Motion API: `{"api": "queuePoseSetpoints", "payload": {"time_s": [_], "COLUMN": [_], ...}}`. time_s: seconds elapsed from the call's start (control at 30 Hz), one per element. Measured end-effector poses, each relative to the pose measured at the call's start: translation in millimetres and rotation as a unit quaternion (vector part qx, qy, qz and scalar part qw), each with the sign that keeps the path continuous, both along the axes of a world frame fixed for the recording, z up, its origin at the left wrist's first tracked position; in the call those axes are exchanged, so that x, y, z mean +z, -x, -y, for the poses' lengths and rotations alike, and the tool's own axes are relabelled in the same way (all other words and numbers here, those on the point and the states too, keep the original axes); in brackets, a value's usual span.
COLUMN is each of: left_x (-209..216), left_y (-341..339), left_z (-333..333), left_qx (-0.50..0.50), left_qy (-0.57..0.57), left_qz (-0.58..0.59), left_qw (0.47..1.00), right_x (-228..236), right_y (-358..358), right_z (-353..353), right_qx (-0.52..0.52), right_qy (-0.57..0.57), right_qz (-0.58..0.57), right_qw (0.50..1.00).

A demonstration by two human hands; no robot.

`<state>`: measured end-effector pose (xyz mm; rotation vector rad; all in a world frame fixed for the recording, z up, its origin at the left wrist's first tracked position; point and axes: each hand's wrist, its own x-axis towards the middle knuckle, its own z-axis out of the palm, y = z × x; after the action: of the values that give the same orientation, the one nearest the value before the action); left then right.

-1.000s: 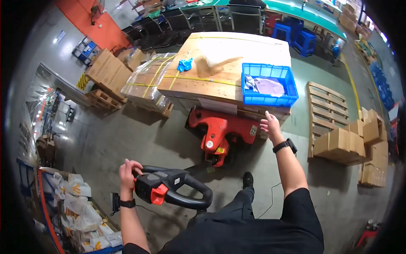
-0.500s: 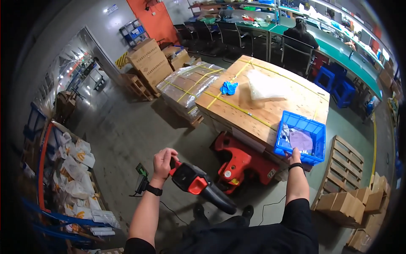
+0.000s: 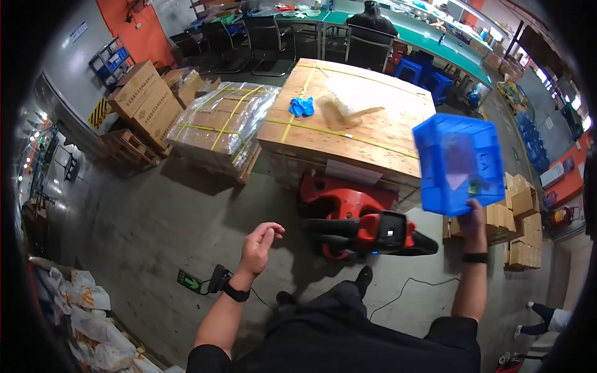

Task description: The person moves a pallet jack through a warehouse, picks up a blue bin, and removes bubble wrap and a document from it. They then return to the pallet jack to transport a wooden crate to another location.

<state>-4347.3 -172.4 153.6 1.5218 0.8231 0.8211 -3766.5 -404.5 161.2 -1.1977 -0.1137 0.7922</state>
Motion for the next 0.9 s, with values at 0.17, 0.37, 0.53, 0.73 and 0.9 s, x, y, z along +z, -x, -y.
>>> {"api": "queuePoseSetpoints", "payload": {"time_s": [0.17,0.37,0.53,0.73,0.9], "left_x": [-5,63,137,146,91], "left_y": [34,-13,-39,-74,-50], "left_z": [-67,-127,-149,-188,-266], "left_qx": [-0.125,-0.221,-0.323,-0.381,-0.381], "left_qy": [0.114,0.074,0.028,0.139,0.406], "left_qz": [0.020,0.075,0.152,0.242,0.169], "left_qw": [0.985,0.970,0.934,0.882,0.813], "right_x": [134,157,183,199,174], "right_y": [116,192,265,345,445], "right_z": [22,-11,-52,-117,-167], "right_qx": [-0.005,-0.027,-0.088,-0.111,-0.137], "right_qy": [-0.065,-0.025,0.028,0.155,0.341], "right_qz": [0.045,0.060,0.143,0.270,0.343], "right_qw": [0.997,0.998,0.985,0.944,0.865]}}
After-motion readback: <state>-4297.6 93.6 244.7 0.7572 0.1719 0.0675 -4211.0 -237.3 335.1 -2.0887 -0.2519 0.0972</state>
